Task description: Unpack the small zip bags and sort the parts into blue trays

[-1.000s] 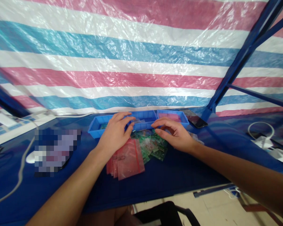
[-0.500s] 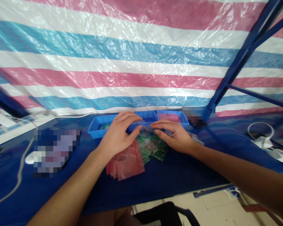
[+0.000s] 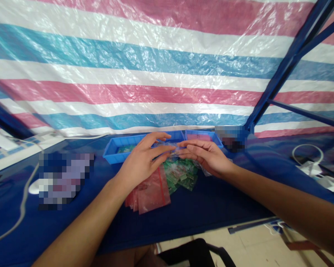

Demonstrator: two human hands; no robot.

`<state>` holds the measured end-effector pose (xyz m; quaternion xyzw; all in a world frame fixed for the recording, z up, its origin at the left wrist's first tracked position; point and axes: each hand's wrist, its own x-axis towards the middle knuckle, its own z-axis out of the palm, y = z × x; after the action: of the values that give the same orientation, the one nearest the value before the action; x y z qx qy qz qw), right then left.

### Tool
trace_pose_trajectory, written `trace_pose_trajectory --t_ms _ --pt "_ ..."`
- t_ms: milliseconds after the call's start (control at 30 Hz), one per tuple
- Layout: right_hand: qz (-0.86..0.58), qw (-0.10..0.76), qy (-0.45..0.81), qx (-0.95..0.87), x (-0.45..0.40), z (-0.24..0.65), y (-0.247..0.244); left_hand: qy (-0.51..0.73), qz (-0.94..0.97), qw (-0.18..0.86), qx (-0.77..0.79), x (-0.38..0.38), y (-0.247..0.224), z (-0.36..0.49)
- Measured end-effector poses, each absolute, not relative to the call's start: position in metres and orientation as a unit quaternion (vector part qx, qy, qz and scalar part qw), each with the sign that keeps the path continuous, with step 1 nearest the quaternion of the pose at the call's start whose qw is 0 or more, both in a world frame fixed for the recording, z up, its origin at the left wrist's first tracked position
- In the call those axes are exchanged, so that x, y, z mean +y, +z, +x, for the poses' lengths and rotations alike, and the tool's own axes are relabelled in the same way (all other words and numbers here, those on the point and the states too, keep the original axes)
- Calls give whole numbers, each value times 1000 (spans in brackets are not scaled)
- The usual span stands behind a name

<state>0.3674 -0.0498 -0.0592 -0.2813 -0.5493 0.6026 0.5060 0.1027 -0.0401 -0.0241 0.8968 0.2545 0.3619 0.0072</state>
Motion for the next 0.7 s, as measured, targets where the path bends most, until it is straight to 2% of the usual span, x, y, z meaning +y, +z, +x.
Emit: trace_pose_trajectory --t_ms 133,367,700 --pt "-289 493 606 -554 -52 367 -57 372 889 13 267 -43 -22 104" --pt "-305 519 480 -638 -48 369 -60 366 877 62 306 -45 -24 105" --pt "-319 481 479 -661 -48 368 -68 411 835 179 318 -48 -24 112"
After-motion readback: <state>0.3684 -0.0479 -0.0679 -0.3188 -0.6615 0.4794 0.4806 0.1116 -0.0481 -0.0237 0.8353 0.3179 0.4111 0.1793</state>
